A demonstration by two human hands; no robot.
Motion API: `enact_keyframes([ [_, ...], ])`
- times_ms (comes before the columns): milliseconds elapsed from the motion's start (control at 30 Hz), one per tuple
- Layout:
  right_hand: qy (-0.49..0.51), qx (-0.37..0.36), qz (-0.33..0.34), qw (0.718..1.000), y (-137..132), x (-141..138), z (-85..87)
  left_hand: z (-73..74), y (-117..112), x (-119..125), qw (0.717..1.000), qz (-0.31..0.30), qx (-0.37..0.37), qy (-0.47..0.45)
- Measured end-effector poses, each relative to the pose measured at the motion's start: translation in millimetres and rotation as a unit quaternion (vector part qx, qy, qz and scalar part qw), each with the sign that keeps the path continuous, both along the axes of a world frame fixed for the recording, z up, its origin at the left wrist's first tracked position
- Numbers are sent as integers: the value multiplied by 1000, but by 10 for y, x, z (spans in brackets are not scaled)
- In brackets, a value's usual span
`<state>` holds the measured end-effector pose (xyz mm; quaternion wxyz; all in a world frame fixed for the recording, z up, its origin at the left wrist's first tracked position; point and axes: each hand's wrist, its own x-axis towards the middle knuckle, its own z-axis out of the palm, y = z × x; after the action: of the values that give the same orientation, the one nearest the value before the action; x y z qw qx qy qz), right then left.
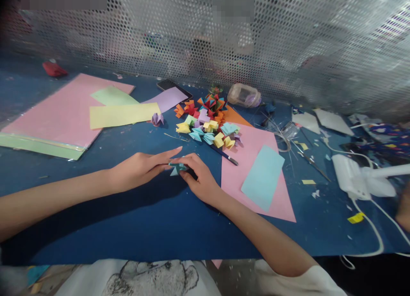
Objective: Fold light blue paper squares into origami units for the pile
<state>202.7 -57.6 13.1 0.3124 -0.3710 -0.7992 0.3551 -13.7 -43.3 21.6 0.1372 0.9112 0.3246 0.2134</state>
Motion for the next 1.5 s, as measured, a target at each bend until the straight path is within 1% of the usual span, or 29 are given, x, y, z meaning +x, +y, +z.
enact_keyframes([
  [100, 0, 0, 0, 1000, 1, -2, -6, -52, 6, -22, 999, -13, 46, -6],
  [167, -7, -3, -1, 1000, 3, -1, -10, -81, 4, -33, 998, -14, 61, 3],
  [433, -10, -7, 3, 1000, 16, 7, -29, -86, -8, -43, 998, -18, 62, 20],
  [500, -7, -5, -17, 1000, 14, 9, -44, -80, -8, -38, 998, -12, 61, 19],
  [567, 8, -13, -53, 998, 10, 11, -57, -70, -9, -29, 999, -8, 49, 21],
  [633, 31, -36, -90, 995, 5, 10, -60, -54, -15, -18, 999, -6, 26, 19],
  [700, 53, -54, -111, 991, -3, 9, -55, -32, -24, -6, 1000, -3, -6, 0],
  [767, 61, -52, -127, 989, -11, 11, -48, -7, -33, 5, 998, 11, -49, -31],
  [833, 63, -39, -139, 987, -18, 17, -46, 18, -41, 16, 991, 19, -111, -73],
  [900, 65, -28, -151, 986, -22, 25, -49, 37, -48, 29, 973, 5, -191, -126],
  [967, 66, -24, -161, 985, -25, 30, -52, 45, -57, 45, 949, -3, -263, -174],
  [1033, 66, -25, -161, 984, -32, 25, -50, 40, -68, 62, 933, 14, -302, -197],
  [1133, 70, -29, -145, 987, -48, -1, -33, 26, -84, 77, 926, 41, -320, -195],
  [1400, 76, -36, -129, 988, -54, -6, -13, 77, -101, 83, 921, 55, -340, -180],
  [1500, 98, -46, -120, 987, -47, 13, -17, 73, -79, 86, 911, 73, -358, -190],
])
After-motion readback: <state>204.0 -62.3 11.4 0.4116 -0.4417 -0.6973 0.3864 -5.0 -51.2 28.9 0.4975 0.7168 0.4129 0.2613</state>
